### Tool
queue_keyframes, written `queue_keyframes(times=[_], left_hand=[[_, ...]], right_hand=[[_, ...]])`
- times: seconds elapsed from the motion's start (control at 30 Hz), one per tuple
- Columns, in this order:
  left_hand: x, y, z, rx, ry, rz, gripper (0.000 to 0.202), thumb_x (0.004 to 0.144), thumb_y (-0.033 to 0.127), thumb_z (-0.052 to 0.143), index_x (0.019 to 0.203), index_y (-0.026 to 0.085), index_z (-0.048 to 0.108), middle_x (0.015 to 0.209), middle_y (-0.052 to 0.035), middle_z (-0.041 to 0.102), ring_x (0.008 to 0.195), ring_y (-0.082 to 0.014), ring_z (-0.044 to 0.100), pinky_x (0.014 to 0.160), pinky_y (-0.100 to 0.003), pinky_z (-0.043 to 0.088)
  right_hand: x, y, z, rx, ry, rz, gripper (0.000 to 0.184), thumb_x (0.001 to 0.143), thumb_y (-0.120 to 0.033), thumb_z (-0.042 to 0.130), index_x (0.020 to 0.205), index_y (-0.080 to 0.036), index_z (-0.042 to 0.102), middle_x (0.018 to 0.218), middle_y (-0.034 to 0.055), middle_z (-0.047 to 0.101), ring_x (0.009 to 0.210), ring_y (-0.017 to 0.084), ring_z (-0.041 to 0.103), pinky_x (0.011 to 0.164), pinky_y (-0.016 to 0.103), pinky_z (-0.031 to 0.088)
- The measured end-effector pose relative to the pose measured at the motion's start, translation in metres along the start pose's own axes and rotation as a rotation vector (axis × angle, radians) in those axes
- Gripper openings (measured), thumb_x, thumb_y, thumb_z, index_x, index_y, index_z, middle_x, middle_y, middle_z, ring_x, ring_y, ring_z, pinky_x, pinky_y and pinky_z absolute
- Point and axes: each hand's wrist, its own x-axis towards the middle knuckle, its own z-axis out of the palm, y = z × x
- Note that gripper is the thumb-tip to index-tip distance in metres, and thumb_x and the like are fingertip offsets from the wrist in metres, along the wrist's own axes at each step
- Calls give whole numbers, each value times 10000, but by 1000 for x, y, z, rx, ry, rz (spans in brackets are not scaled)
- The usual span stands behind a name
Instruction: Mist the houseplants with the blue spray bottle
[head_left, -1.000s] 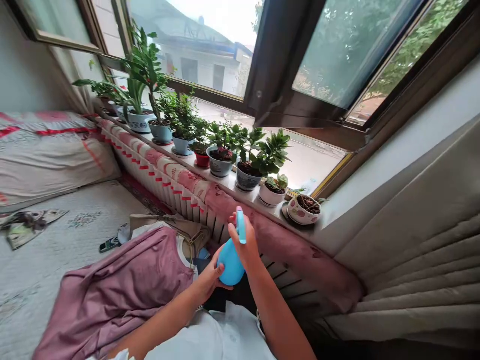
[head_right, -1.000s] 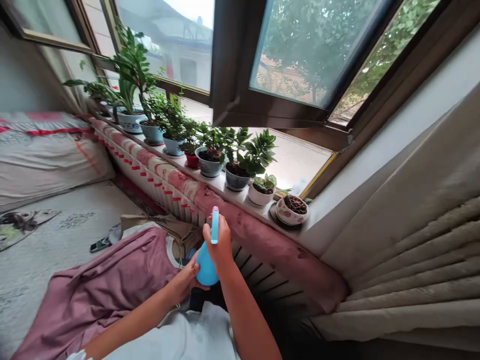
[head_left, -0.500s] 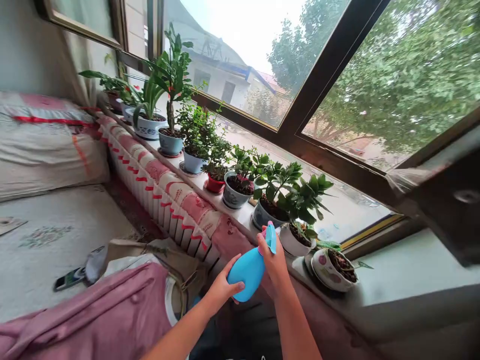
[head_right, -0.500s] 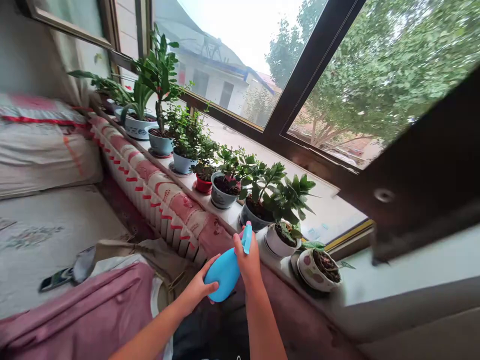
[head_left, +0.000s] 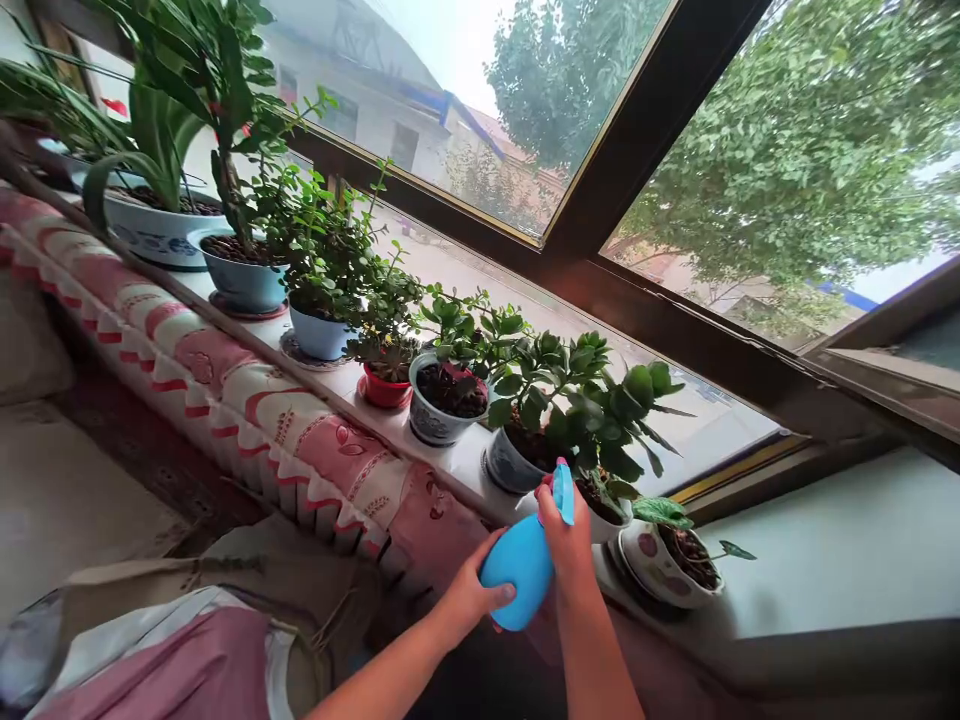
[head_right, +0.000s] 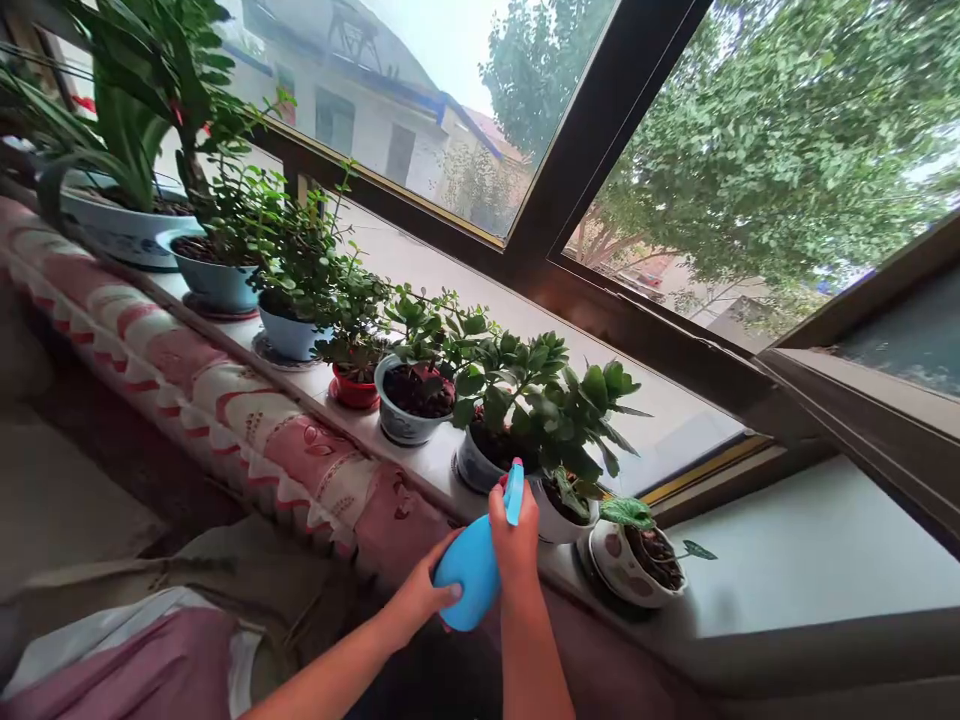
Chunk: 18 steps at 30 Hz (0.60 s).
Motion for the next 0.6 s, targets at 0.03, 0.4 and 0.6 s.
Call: queue_keyframes(times=[0.03,0.4,0.6], left_hand=[[0,-2,1,-6,-2,1,1097,551,580,802,1452,225,286,1243,-161,595,656,-173,653,431,-233,475],[1,5,22,-3,105,60,1114,534,597,800,1451,222,290,1393,-176,478,808,-244,661,535,-308,540],[3,28,20,71,125,163,1016,566,558,802,1417,211,368,1411,-138,489,1210,-334,525,938,-400,504]], right_hand=[[0,2,-1,-9,-12,-4,314,741,-443,571,928,-191,592,681,19,585,567,192,534,536,348,462],[2,-27,-11,6,-196,-150,351,776,-441,547,1031,-201,570,959,67,633,821,211,585,676,332,471],[2,-49,-4,67,-105,-131,144,773,-348,513,833,-217,526,708,-15,529,606,147,475,577,300,401]])
